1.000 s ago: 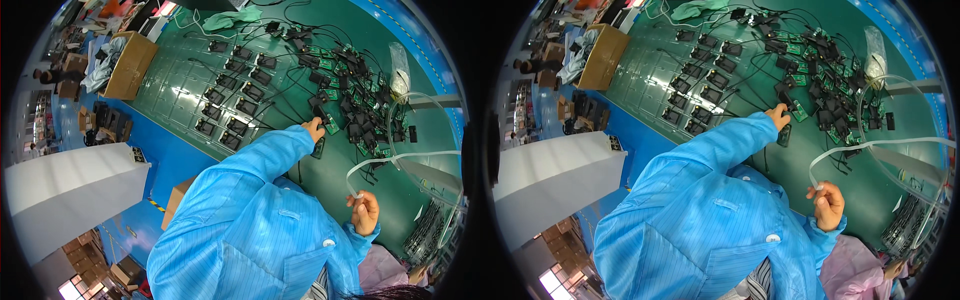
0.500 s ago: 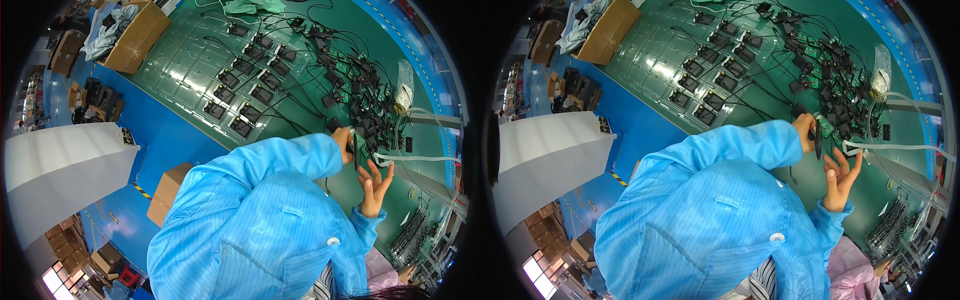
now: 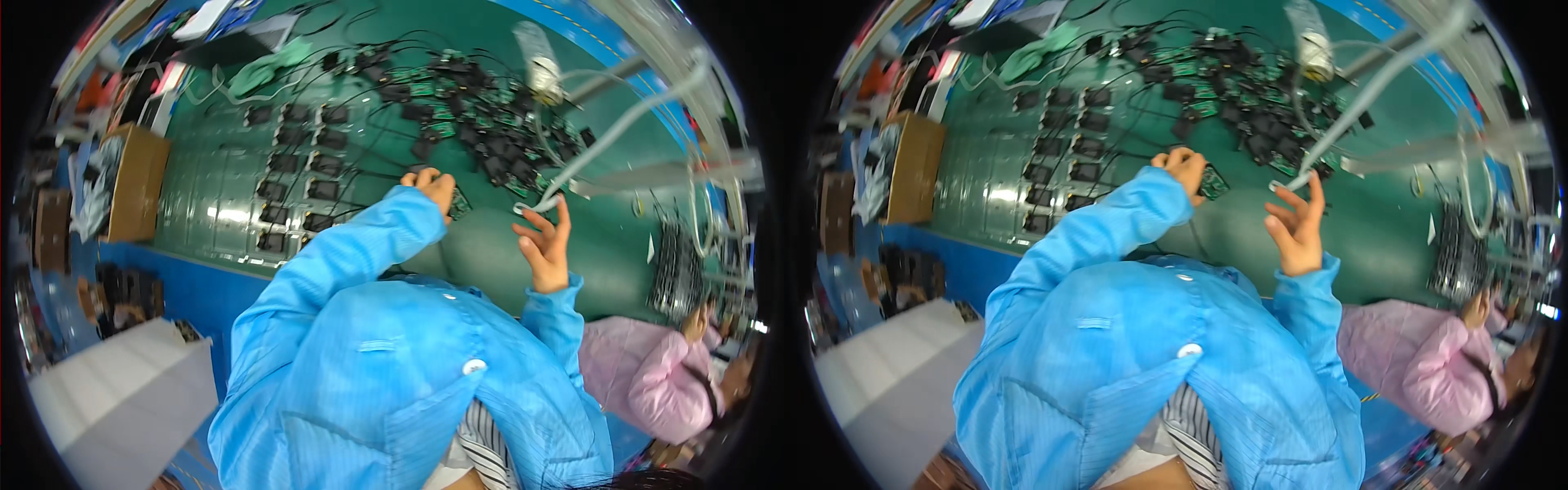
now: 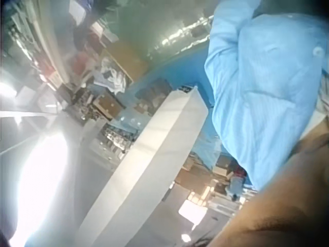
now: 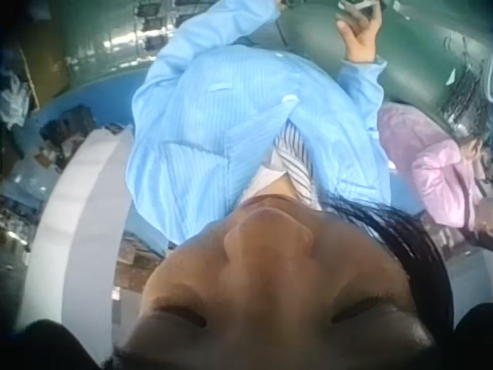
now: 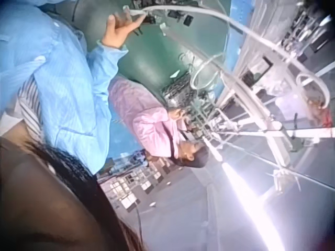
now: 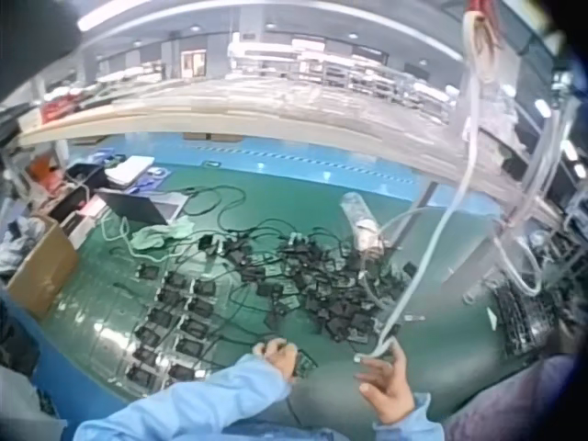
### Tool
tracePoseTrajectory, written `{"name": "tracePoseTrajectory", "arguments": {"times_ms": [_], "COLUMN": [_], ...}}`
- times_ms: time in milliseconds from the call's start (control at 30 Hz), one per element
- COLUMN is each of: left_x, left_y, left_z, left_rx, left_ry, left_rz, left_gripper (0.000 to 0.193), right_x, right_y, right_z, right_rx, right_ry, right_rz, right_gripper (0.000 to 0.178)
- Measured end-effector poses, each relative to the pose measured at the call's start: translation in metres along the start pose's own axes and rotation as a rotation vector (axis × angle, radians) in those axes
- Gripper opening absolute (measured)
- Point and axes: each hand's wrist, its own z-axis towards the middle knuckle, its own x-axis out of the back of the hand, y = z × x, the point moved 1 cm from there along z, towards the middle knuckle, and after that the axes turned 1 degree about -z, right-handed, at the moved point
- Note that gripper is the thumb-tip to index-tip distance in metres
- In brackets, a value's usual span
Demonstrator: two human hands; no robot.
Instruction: Assemble electronic devices by placing PCBs into plastic housings and snapping on the outer shells.
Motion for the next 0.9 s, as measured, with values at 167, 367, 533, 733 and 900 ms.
{"name": "tracePoseTrajectory", "arguments": {"times_ms": [167, 367, 533, 733, 900], "left_x": [0.03, 0.114, 0.119, 0.136, 0.148], "left_y": [0.017, 0.074, 0.088, 0.106, 0.103], "left_z": [0.015, 0.001, -0.001, -0.014, -0.022], "left_rx": [-0.527, -0.922, -0.952, -0.639, -0.519], "left_ry": [-0.003, 0.32, 0.605, 0.561, 0.454], "left_rz": [-0.431, -0.376, -0.231, -0.152, -0.118], "left_gripper": [0.056, 0.05, 0.045, 0.044, 0.037], "right_x": [0.024, 0.017, -0.029, -0.038, -0.034], "right_y": [0.004, -0.013, -0.023, -0.028, -0.028], "right_z": [-0.001, -0.01, -0.025, -0.029, -0.032], "right_rx": [0.057, -0.024, 0.022, 0.024, 0.268], "right_ry": [0.047, -0.266, -0.284, -0.156, 0.011], "right_rz": [0.088, 0.441, 0.633, 0.509, 0.202], "right_gripper": [0.083, 0.07, 0.071, 0.074, 0.08]}}
